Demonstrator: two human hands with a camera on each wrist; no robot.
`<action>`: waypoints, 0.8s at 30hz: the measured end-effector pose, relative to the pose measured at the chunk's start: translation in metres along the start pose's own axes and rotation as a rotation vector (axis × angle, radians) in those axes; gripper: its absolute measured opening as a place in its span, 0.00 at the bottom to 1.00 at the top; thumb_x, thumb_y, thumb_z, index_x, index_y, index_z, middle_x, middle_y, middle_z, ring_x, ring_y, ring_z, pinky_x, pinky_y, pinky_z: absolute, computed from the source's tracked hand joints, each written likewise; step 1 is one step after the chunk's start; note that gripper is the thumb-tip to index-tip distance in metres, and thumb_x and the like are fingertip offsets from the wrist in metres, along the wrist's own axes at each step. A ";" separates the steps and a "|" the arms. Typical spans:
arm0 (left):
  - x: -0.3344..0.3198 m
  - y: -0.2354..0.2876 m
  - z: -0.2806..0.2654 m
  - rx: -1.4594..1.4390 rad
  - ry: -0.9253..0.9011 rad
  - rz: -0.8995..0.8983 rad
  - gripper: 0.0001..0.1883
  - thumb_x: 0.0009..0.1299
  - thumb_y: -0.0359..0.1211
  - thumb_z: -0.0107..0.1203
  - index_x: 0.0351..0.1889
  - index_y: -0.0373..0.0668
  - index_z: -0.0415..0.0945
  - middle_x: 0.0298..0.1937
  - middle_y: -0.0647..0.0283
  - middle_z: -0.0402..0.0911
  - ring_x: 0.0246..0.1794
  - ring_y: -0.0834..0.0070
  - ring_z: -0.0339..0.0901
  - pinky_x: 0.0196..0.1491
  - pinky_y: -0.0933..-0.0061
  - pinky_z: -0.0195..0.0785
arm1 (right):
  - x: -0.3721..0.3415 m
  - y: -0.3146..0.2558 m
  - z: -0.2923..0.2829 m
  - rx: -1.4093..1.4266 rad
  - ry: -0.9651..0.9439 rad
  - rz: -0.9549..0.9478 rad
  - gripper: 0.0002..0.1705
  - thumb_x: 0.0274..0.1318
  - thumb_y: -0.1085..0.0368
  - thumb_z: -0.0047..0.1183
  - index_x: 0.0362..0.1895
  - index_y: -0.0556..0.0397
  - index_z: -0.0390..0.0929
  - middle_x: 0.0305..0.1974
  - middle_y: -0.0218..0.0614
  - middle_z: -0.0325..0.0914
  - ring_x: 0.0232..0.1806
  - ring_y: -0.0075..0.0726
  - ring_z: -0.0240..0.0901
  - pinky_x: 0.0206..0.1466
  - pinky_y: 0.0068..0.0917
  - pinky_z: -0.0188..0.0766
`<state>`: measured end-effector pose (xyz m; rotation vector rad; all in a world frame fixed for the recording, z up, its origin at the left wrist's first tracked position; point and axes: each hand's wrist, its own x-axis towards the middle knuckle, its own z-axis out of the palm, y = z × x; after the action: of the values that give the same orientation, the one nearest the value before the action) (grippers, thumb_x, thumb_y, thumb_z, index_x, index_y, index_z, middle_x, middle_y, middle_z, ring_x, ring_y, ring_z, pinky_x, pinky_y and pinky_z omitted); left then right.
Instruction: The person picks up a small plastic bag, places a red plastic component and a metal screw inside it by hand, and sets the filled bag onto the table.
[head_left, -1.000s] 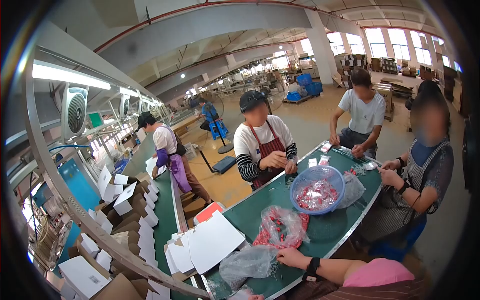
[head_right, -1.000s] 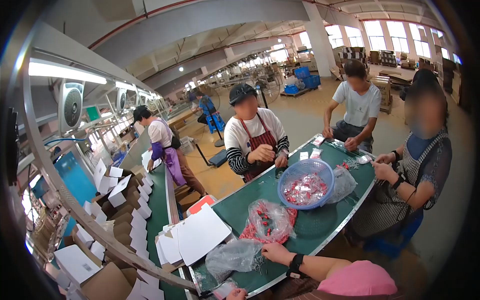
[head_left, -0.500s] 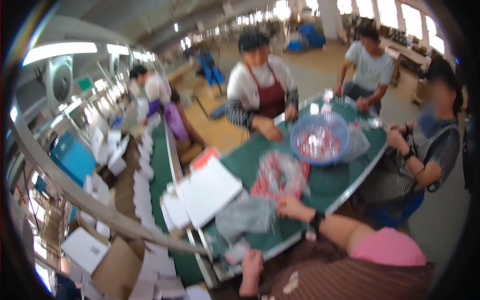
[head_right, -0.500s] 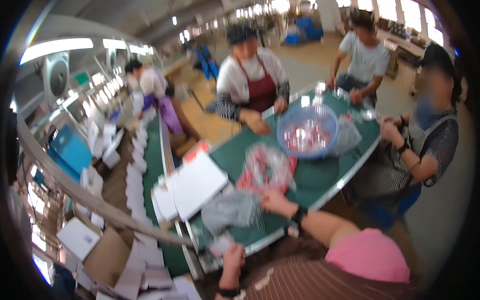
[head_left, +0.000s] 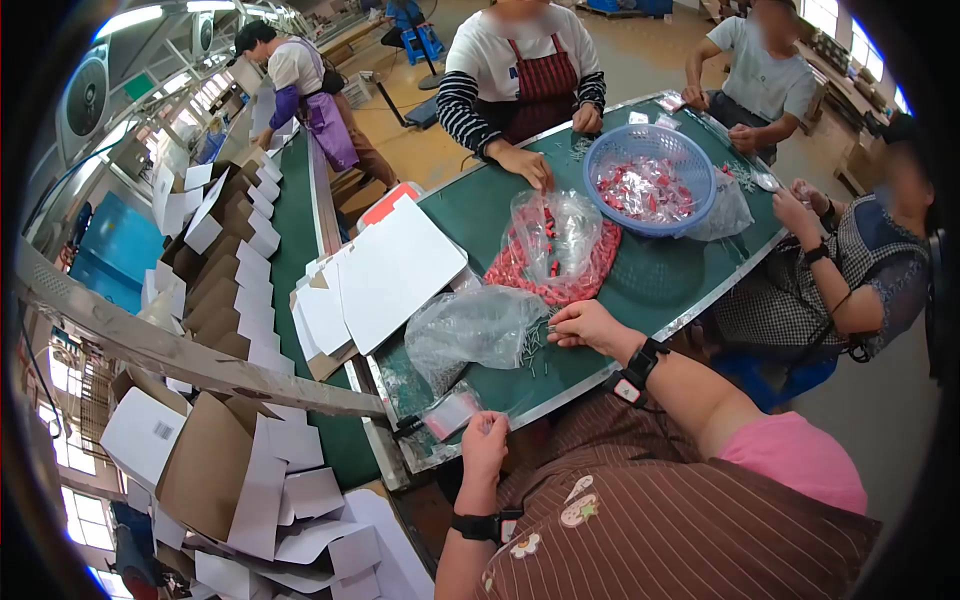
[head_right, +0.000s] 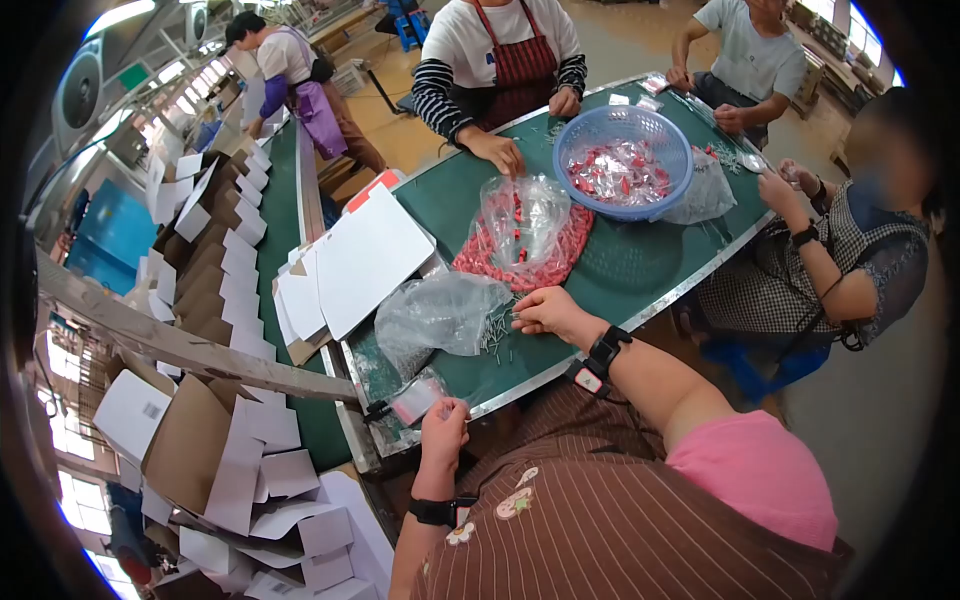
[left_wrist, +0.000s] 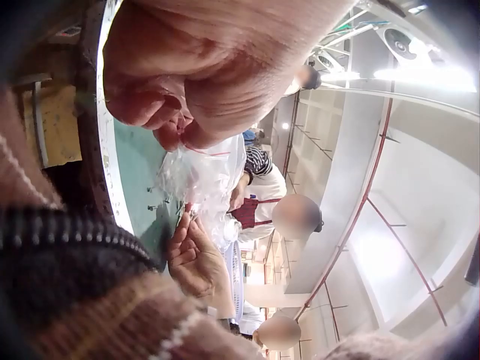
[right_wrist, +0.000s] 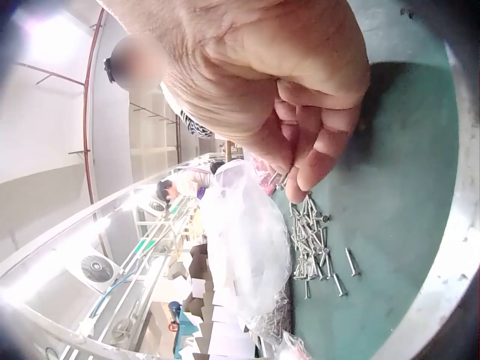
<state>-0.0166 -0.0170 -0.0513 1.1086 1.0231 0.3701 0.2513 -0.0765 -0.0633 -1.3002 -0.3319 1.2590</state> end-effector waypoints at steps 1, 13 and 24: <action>0.000 0.000 0.000 -0.008 -0.002 -0.002 0.04 0.65 0.31 0.51 0.30 0.42 0.69 0.20 0.73 0.67 0.14 0.89 0.58 0.15 0.87 0.48 | -0.002 -0.002 0.001 -0.030 0.016 0.003 0.09 0.55 0.71 0.48 0.40 0.62 0.73 0.33 0.37 0.76 0.34 0.31 0.78 0.30 0.19 0.74; 0.001 0.002 -0.003 0.013 0.029 0.007 0.04 0.63 0.31 0.53 0.28 0.43 0.70 0.20 0.73 0.68 0.13 0.89 0.58 0.15 0.87 0.47 | 0.000 -0.006 0.009 -0.319 0.066 -0.170 0.07 0.48 0.69 0.53 0.33 0.55 0.78 0.26 0.26 0.75 0.22 0.15 0.65 0.20 0.13 0.58; 0.025 0.029 0.012 0.577 0.204 0.279 0.09 0.54 0.33 0.58 0.25 0.39 0.71 0.21 0.66 0.72 0.23 0.80 0.67 0.28 0.76 0.62 | -0.064 -0.029 0.083 -0.673 -0.268 -0.582 0.07 0.45 0.70 0.52 0.32 0.56 0.78 0.26 0.35 0.77 0.27 0.28 0.73 0.33 0.24 0.69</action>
<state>0.0129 0.0063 -0.0377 1.7715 1.1947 0.4297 0.1774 -0.0791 0.0158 -1.4273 -1.3121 0.8314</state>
